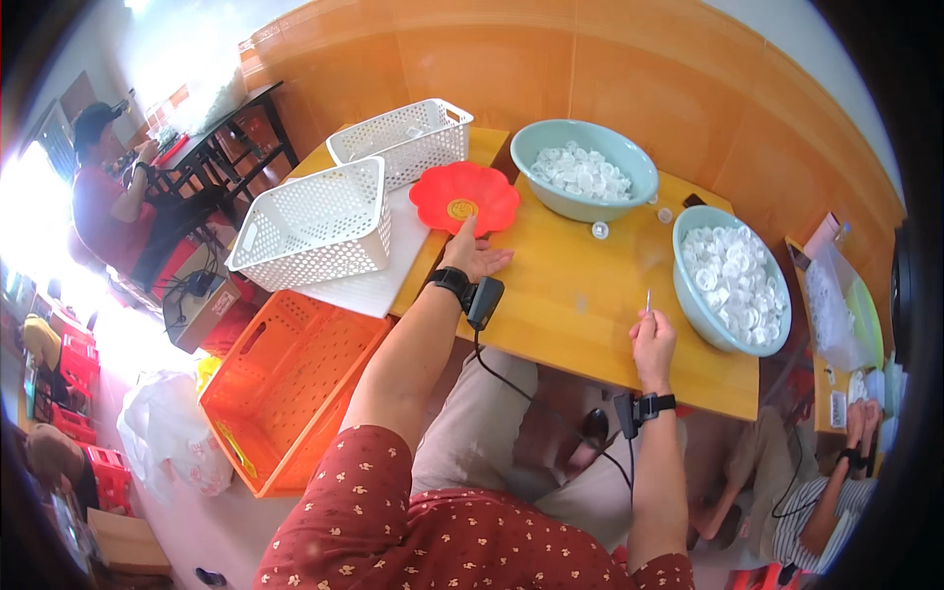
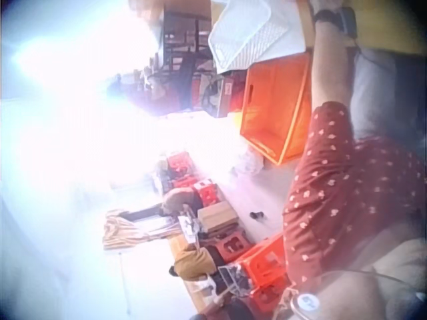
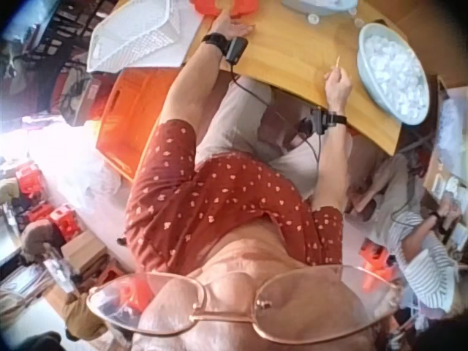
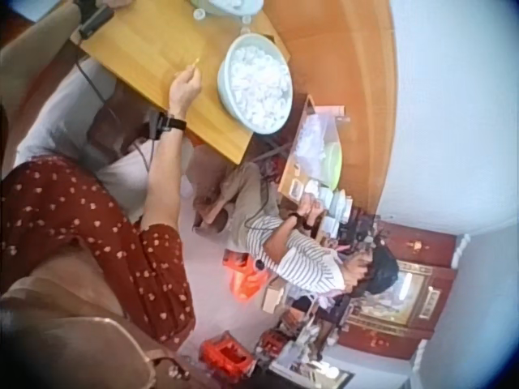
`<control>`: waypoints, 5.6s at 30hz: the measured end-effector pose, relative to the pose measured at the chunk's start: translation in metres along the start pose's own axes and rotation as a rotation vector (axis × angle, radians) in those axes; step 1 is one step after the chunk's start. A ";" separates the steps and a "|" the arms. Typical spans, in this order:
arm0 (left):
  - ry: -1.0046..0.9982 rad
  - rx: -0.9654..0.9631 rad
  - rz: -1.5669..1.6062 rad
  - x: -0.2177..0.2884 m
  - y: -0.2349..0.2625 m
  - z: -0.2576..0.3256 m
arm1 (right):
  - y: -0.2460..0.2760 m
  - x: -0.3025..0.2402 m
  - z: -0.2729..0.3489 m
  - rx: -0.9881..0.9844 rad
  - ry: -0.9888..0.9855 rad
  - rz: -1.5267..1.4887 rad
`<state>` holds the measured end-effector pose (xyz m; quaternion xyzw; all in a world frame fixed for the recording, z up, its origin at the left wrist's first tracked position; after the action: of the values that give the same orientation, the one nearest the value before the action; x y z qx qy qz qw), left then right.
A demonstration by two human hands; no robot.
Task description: Assembling small white plastic components using a small prying tool.
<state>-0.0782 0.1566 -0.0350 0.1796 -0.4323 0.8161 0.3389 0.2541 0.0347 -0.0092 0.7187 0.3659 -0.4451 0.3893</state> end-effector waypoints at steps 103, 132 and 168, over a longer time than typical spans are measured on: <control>-0.419 -0.631 -0.706 -0.120 -0.315 0.083 | 0.106 -0.033 -0.204 0.273 -0.248 0.269; 0.139 -0.748 -0.130 -0.116 -0.273 0.089 | 0.144 -0.158 -0.116 0.173 -0.100 -0.084; -0.920 -0.831 -0.429 0.002 -0.128 0.326 | 0.093 -0.121 0.105 -0.202 -0.096 0.114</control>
<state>0.0108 -0.0616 0.2237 0.4466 -0.7670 0.3353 0.3158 0.2569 -0.1198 0.0927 0.6733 0.3483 -0.4172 0.5013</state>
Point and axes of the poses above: each hand's wrist, its own z-axis away from the middle knuckle, its own y-axis out of the back of the hand, x = y × z, the point moved 7 cm from there along -z, towards the middle knuckle, and after that the axes turned 3 degrees about x, right-handed, at the moved point
